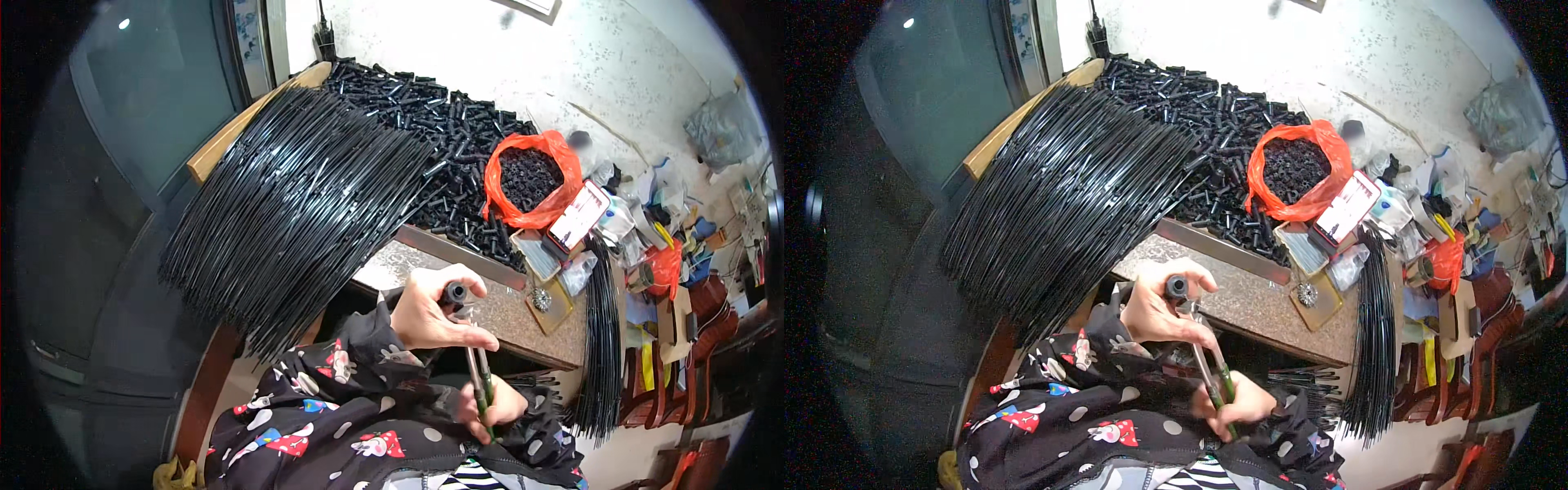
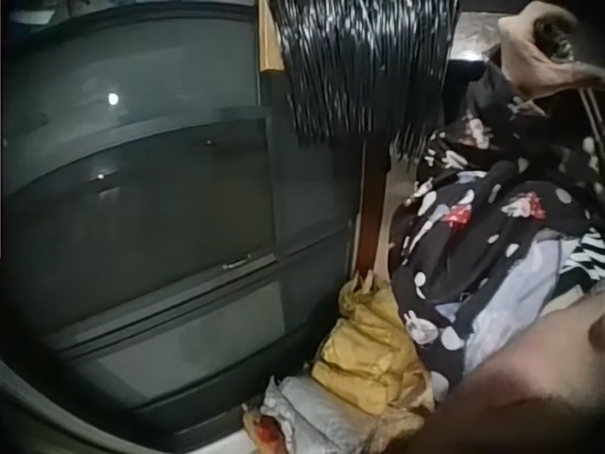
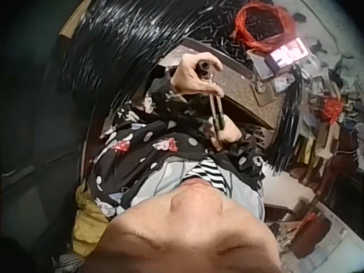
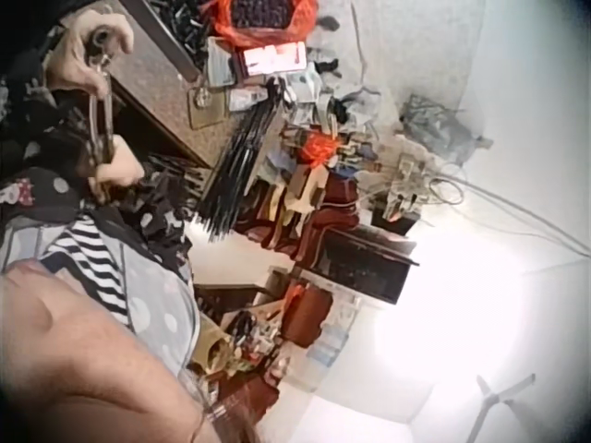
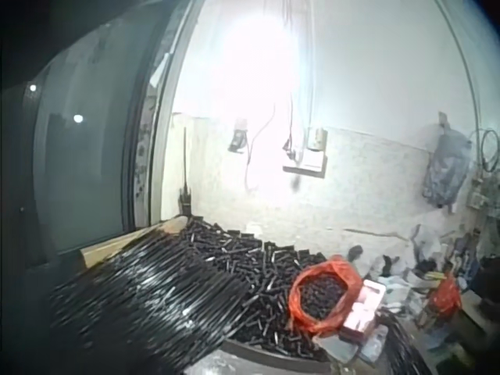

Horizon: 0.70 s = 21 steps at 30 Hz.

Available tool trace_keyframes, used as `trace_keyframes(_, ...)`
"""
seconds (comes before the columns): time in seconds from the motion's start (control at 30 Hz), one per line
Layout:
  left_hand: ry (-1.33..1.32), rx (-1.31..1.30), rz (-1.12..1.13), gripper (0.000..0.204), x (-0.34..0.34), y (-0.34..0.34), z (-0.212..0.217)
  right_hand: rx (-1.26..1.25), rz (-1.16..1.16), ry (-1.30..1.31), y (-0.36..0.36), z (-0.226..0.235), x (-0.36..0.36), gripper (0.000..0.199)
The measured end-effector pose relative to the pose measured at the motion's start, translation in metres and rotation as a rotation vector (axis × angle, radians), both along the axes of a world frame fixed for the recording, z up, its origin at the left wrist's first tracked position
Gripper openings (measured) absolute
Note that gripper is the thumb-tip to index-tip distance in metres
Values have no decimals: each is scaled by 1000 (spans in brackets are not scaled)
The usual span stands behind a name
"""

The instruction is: Assembling and securing bundles of black cables using plastic connectors and pliers at a workbench.

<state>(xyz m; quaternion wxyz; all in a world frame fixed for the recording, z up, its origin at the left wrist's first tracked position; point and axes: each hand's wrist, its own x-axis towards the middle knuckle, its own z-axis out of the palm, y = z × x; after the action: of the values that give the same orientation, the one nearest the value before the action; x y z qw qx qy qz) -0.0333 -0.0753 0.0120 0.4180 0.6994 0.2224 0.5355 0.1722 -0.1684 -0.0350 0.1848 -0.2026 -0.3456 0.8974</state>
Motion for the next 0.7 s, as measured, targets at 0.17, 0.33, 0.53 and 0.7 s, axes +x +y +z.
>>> trace_keyframes(0.17, -17, -3, -39, 45, 11, 22, -21, 1324, -696, -1028, 18, 25, -7, 49)
trace_keyframes(0.33, -135, -126, -82, 43, -8, 8, -3, 1529, -552, -1117, 8, 41, -13, 42)
trace_keyframes(0.53, -93, -38, -32, 32, 9, 14, -4, 452, -195, -433, 6, 21, -11, 36)
trace_keyframes(0.7, -79, -72, -26, 28, 5, 10, -3, 192, -112, -288, 14, 48, 1, 61)
